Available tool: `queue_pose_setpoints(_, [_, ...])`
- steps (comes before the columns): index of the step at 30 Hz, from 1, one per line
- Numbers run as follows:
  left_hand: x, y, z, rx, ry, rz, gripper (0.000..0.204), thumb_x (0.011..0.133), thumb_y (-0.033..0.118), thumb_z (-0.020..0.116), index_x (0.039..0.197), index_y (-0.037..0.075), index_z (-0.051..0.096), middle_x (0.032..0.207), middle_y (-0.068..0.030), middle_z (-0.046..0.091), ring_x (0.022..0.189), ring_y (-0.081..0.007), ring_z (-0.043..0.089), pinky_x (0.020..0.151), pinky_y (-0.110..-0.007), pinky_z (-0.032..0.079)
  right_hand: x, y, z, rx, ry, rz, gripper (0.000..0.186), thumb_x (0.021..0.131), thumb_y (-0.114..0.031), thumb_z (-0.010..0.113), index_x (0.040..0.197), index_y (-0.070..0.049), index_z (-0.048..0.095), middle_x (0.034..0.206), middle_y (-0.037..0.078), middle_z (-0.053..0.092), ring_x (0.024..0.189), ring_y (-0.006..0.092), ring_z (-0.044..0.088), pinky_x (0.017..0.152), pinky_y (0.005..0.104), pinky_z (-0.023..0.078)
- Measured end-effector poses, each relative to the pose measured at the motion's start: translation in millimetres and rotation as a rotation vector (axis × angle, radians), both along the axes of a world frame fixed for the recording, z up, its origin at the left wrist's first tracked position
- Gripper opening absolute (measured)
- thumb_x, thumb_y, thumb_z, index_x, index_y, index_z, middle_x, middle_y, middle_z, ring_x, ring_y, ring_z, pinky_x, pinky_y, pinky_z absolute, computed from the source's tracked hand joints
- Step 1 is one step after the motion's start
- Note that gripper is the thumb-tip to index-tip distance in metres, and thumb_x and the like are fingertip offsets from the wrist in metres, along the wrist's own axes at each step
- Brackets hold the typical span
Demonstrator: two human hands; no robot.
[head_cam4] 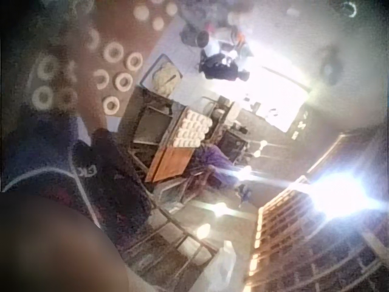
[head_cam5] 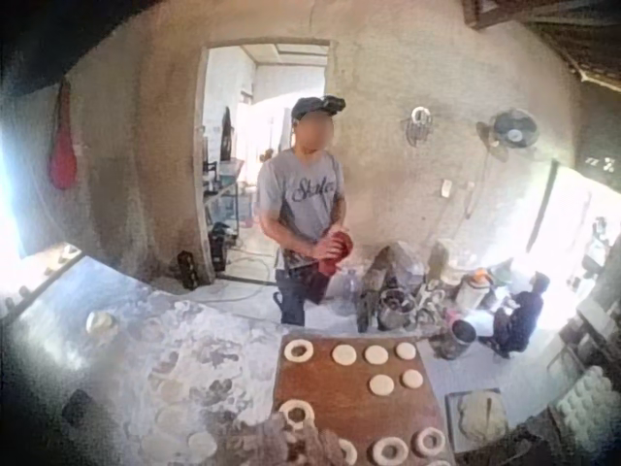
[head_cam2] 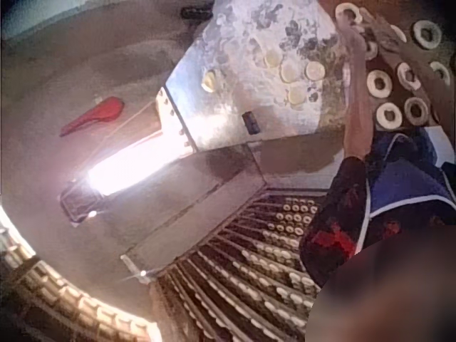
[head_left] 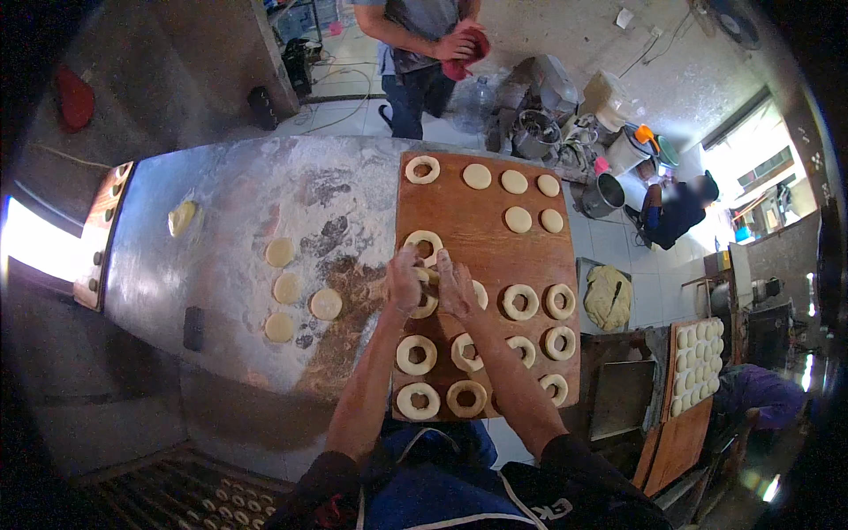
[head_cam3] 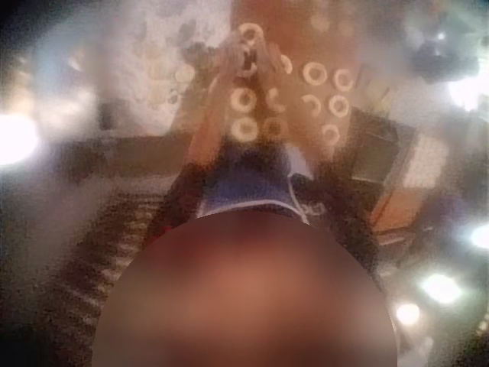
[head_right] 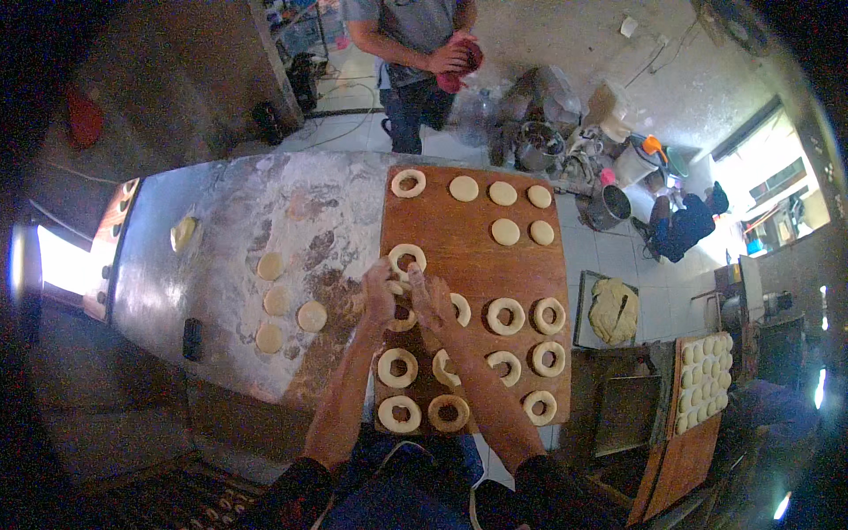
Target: The person repeatedly picks up flattened dough discs, presses a hole into the center with fingers, and places the ring-shaped dough onto a wooden board. The person then carries the board to a rack and returns to continue shaping more dough.
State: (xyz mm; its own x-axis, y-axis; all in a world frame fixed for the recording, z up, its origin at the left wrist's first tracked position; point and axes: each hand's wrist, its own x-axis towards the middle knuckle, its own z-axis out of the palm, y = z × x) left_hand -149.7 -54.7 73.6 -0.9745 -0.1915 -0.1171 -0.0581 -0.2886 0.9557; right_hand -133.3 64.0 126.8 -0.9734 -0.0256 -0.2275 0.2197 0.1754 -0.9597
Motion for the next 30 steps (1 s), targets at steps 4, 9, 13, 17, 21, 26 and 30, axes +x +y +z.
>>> queue_pose_setpoints(4, [2,10,7,0.540,-0.124,0.024,0.034,0.098,0.035,0.044,0.083,0.007,0.057,0.070,-0.0014,0.048,0.070,-0.0137,0.051,0.064,-0.034,0.042,1,15,4,0.019,0.065,0.014,0.073,0.101,-0.057,0.034,0.083,0.007,0.065,0.065,0.010,0.057,0.063,0.0170,0.050,0.060,0.0396,0.043])
queue_pose_setpoints(9, [-1,14,28,-0.480,-0.013,-0.166,0.027,0.097,0.028,0.046,0.081,0.009,0.056,0.076,-0.0016,0.052,0.072,-0.0140,0.053,0.065,-0.032,0.044,1,36,-4,0.181,0.127,0.176,0.077,0.102,-0.058,0.027,0.085,0.008,0.065,0.074,0.014,0.064,0.073,0.0218,0.058,0.071,0.0410,0.047])
queue_pose_setpoints(13, [-4,34,27,0.594,-0.271,0.081,0.033,0.098,0.029,0.043,0.079,0.003,0.053,0.075,-0.0054,0.052,0.072,-0.0142,0.048,0.064,-0.035,0.041,4,39,-10,-0.029,0.169,-0.050,0.077,0.102,-0.057,0.026,0.090,0.008,0.065,0.081,0.016,0.066,0.082,0.0241,0.062,0.080,0.0395,0.050])
queue_pose_setpoints(17, [-4,50,19,-0.297,0.060,-0.117,0.040,0.100,0.037,0.040,0.092,0.001,0.055,0.080,-0.0078,0.054,0.075,-0.0185,0.053,0.074,-0.033,0.045,2,53,8,0.067,0.162,-0.184,0.067,0.104,-0.050,0.032,0.085,0.005,0.066,0.076,0.011,0.065,0.080,0.0215,0.062,0.076,0.0376,0.050])
queue_pose_setpoints(21, [-26,59,24,0.247,-0.020,0.005,0.045,0.102,0.042,0.037,0.089,0.002,0.053,0.074,-0.0040,0.047,0.071,-0.0162,0.047,0.068,-0.034,0.042,-8,87,34,-0.035,0.285,0.106,0.034,0.092,-0.028,0.059,0.076,0.002,0.062,0.070,0.006,0.062,0.063,0.0118,0.053,0.060,0.0330,0.045])
queue_pose_setpoints(26, [-66,72,37,-0.918,-0.106,-0.233,0.036,0.100,0.036,0.046,0.095,0.004,0.061,0.083,-0.0090,0.059,0.087,-0.0251,0.058,0.087,-0.046,0.042,-21,103,13,0.435,0.268,-0.122,0.048,0.078,-0.020,0.076,0.116,0.004,0.059,0.088,0.017,0.065,0.082,0.0229,0.061,0.076,0.0390,0.049])
queue_pose_setpoints(30, [-74,65,35,-1.521,0.156,-0.381,0.033,0.092,0.039,0.060,0.101,0.008,0.066,0.104,-0.0118,0.065,0.104,-0.0324,0.057,0.103,-0.060,0.026,-22,125,-25,0.872,0.444,-0.160,0.066,0.082,-0.023,0.073,0.133,0.006,0.043,0.127,0.030,0.053,0.118,0.0444,0.052,0.097,0.0508,0.043])
